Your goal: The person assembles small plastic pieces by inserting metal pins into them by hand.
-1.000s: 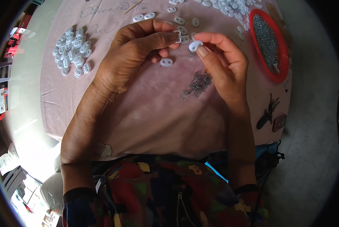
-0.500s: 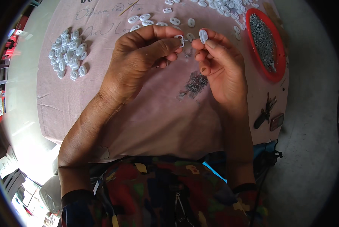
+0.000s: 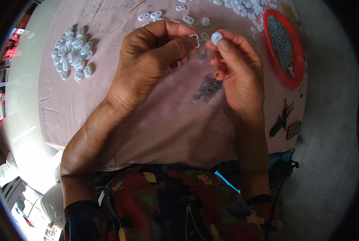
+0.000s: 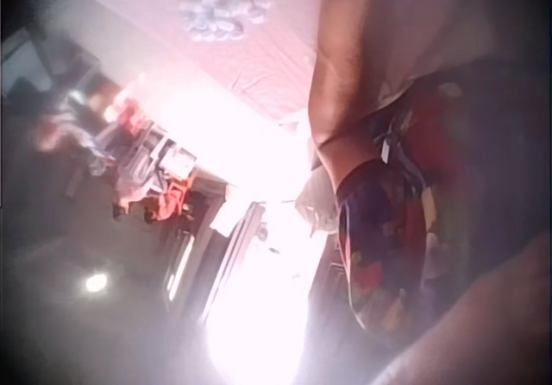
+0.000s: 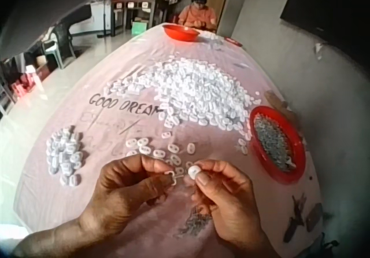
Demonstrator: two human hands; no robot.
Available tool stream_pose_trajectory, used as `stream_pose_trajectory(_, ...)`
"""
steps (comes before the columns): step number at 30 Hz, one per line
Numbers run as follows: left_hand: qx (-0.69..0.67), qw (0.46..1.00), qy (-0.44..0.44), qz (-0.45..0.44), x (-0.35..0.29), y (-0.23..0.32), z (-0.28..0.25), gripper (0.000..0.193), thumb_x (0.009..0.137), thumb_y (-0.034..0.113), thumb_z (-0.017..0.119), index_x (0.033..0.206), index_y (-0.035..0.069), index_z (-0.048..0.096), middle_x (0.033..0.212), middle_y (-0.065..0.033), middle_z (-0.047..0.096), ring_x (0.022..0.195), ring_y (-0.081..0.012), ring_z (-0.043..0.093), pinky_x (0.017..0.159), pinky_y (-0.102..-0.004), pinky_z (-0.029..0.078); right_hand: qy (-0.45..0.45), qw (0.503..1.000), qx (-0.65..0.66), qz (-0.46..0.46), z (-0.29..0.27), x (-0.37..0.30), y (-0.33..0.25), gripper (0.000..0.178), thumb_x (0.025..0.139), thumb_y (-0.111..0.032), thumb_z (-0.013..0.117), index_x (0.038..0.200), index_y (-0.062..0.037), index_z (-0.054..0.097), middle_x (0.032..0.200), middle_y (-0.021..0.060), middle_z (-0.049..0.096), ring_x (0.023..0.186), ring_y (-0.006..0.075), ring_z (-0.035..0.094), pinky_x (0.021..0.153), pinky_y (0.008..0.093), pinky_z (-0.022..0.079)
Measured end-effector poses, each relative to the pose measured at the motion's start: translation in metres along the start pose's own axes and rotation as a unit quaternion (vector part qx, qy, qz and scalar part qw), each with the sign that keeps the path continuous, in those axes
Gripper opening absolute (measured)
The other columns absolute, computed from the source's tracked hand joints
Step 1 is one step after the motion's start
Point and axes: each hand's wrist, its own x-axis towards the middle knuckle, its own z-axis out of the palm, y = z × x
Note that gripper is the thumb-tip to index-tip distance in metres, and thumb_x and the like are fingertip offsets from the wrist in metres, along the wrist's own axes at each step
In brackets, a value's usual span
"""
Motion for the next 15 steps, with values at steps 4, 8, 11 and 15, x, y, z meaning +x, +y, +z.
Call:
stream_pose_trajectory(4, -0.018, 1.0, 0.001, 0.001, 0.001, -0.001, 0.001, 0.018, 0.089, 0.011, 0.063, 0.105, 0.003, 0.065, 0.089, -0.002, 0.065, 0.075, -0.0065, 0.057, 0.069, -0.0202, 0.045, -0.037, 0.996, 0.079, 0.004, -0.005, 0.002, -0.004, 0.027, 0.09, -0.017, 0.062, 0.111, -0.0005, 0.06, 0.09, 0.0059, 0.066, 0.069, 0.0076, 0.056, 0.053, 0.0196, 0.042)
stream_pose_trajectory(8, -0.018, 1.0, 0.011, -0.009, 0.001, 0.0, 0.001, 0.015, 0.087, 0.011, 0.065, 0.1, 0.004, 0.066, 0.083, -0.0002, 0.065, 0.071, -0.0053, 0.056, 0.065, -0.0193, 0.045, -0.075, 0.986, 0.148, 0.021, -0.009, 0.005, -0.003, 0.028, 0.091, -0.017, 0.059, 0.113, -0.0001, 0.059, 0.092, 0.007, 0.064, 0.071, 0.0079, 0.055, 0.052, 0.0206, 0.043)
stream_pose_trajectory(11, -0.011, 1.0, 0.012, -0.01, 0.0, 0.001, 0.002, 0.015, 0.087, 0.012, 0.065, 0.1, 0.004, 0.066, 0.083, -0.0002, 0.066, 0.071, -0.0054, 0.056, 0.065, -0.0197, 0.045, -0.099, 0.966, 0.23, 0.059, -0.011, 0.006, -0.003, 0.026, 0.09, -0.014, 0.059, 0.113, -0.0006, 0.059, 0.096, 0.0085, 0.064, 0.075, 0.0087, 0.056, 0.053, 0.0206, 0.043)
stream_pose_trajectory(15, -0.008, 1.0, -0.004, -0.011, -0.001, 0.001, 0.0, 0.019, 0.089, 0.014, 0.063, 0.106, 0.004, 0.065, 0.087, -0.0024, 0.066, 0.074, -0.0069, 0.057, 0.069, -0.0197, 0.044, -0.101, 0.987, 0.128, 0.009, -0.012, 0.005, -0.001, 0.027, 0.091, -0.011, 0.056, 0.117, -0.0014, 0.056, 0.106, 0.0109, 0.062, 0.081, 0.0099, 0.055, 0.058, 0.0199, 0.043)
